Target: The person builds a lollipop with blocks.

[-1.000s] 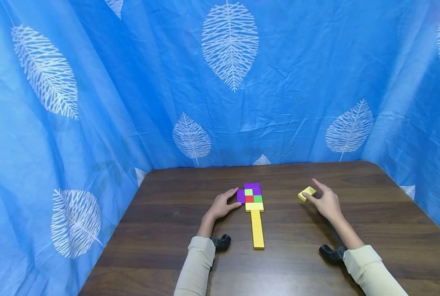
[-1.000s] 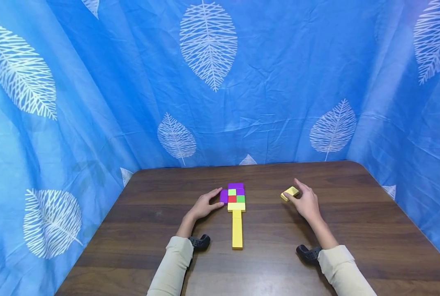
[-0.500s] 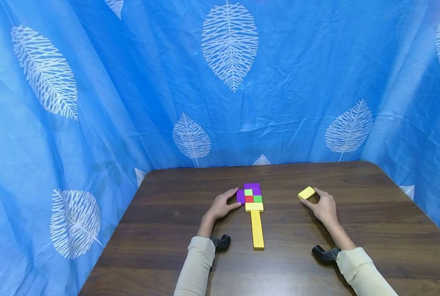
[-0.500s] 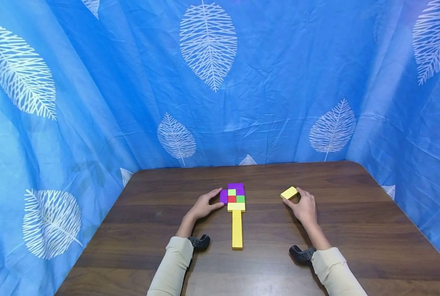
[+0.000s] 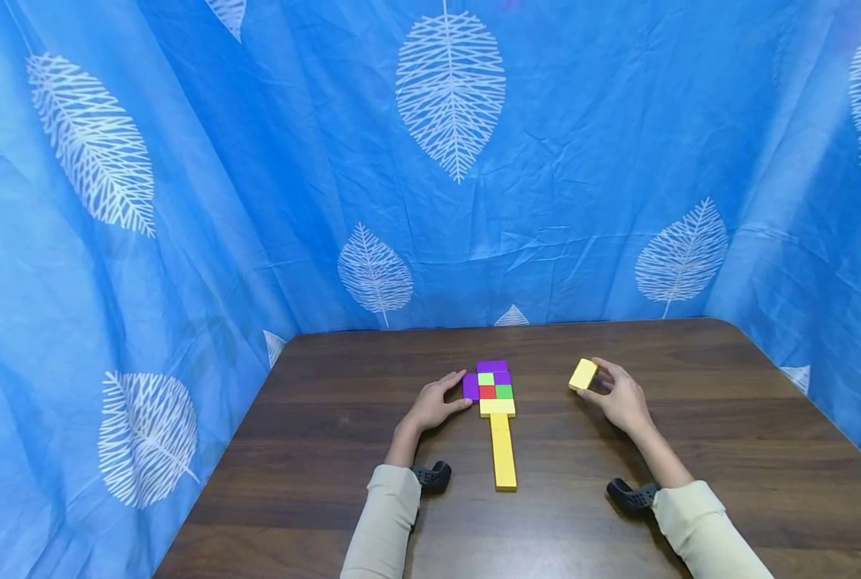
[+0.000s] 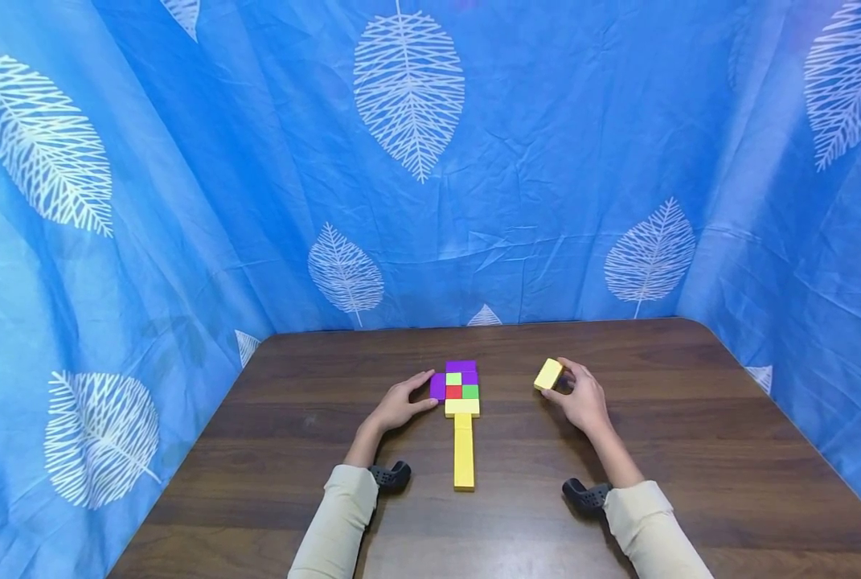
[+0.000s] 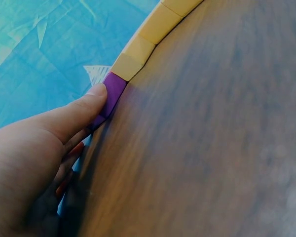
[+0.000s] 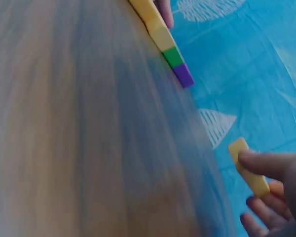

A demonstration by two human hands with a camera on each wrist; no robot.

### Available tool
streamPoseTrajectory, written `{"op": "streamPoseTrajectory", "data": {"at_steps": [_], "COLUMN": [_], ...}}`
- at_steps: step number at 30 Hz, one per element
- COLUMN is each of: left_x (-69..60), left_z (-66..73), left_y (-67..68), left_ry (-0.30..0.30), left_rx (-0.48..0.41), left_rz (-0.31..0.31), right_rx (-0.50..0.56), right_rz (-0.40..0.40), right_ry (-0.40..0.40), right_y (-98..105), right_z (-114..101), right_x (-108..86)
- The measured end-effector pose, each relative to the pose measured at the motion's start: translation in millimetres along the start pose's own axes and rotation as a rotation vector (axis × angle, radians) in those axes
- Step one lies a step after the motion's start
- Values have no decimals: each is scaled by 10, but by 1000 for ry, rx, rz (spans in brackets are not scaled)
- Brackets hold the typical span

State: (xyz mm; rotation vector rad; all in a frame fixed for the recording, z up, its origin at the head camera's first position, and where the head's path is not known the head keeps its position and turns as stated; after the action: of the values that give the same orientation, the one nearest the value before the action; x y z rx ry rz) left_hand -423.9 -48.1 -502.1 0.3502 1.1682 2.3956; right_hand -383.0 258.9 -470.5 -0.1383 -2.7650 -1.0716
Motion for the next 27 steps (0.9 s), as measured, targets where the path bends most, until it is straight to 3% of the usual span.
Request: {"op": "streamPoseTrajectory", "data": {"at_steps": [5, 12, 21, 27], "left_x": [1, 13, 13, 6], "left_z": [-7, 0, 5, -10], "left_y": [-3, 2, -18, 4], "left_ry": [-2, -3, -1, 15], "left_rx": [-1, -15, -19, -33], "left_rz": [-2, 1, 0, 3], "right_rx": [125, 122, 17, 19], "right_rz": [-115, -271, -310, -382], "right_ry": [123, 212, 288, 279], "right_y": [-282, -654, -778, -853], "right_z": [-242, -431, -485, -513], "right_x": [91, 150, 166, 174]}}
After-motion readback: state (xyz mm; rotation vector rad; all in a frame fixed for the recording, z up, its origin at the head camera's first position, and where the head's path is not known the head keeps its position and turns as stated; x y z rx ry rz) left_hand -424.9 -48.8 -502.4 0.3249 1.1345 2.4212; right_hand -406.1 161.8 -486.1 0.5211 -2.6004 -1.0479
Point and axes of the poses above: each hand's wrist, its own x-axis towards the middle knuckle, its own y-axis out of the back of the hand, z = x × y, the point moved 9 cm from there along x, towards the middle knuckle, and after that the axes turned 4 degrees about -z, right-handed, at the moved point
